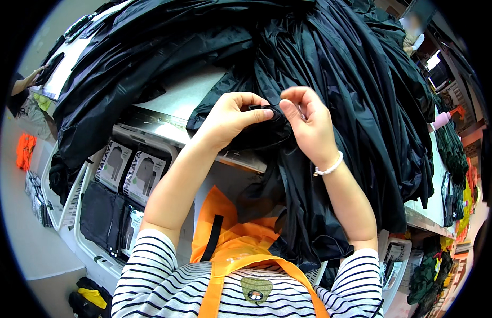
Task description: The person repeatedly picks up black garments from a pile, unfolds them, and checks seams and edges by hand. They place each item back on the pile and continue with the next garment. The workspace is a table with stacked clothes and nearby storage bins.
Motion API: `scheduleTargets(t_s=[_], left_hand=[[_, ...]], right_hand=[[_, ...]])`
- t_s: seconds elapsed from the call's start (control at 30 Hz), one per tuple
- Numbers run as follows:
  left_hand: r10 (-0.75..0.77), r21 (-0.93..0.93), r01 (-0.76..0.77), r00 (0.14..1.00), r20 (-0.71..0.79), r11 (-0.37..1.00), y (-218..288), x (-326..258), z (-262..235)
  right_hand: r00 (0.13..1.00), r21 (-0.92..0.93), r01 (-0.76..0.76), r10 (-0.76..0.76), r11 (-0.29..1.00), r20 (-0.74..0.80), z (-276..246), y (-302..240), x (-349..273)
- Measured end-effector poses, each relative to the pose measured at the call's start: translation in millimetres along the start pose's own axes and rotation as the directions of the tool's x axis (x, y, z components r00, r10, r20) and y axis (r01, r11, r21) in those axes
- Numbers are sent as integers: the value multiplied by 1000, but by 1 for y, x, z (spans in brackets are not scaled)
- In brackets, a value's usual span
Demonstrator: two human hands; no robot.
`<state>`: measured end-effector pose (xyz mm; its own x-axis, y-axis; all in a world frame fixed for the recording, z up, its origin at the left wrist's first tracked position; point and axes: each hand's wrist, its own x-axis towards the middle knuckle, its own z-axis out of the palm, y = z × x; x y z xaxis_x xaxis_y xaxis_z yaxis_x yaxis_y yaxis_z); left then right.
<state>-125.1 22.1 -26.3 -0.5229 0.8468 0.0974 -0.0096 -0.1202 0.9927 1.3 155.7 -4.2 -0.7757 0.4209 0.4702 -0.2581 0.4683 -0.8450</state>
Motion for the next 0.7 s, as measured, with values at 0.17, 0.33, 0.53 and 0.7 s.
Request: scheduleTargets(t_s=[0.17,0.33,0.53,0.7], left_hand=[[52,-49,-57,993,-107,997,6,-1,-6],[48,70,-42,995,-84,997,16,-3,-10],[66,193,-54,996,-52,980,21,-3,-2],[69,186,-59,996,-48,981,15,1,-3]], right_hand=[[998,-8,-52,53,999,45,-14,-4,-3],[989,-182,-9,35,983,140,-8,-12,-3],[981,-253,175,-146,952,130,-1,-7,-4],[971,-327,235,-206,915,120,-2,-8,-4]])
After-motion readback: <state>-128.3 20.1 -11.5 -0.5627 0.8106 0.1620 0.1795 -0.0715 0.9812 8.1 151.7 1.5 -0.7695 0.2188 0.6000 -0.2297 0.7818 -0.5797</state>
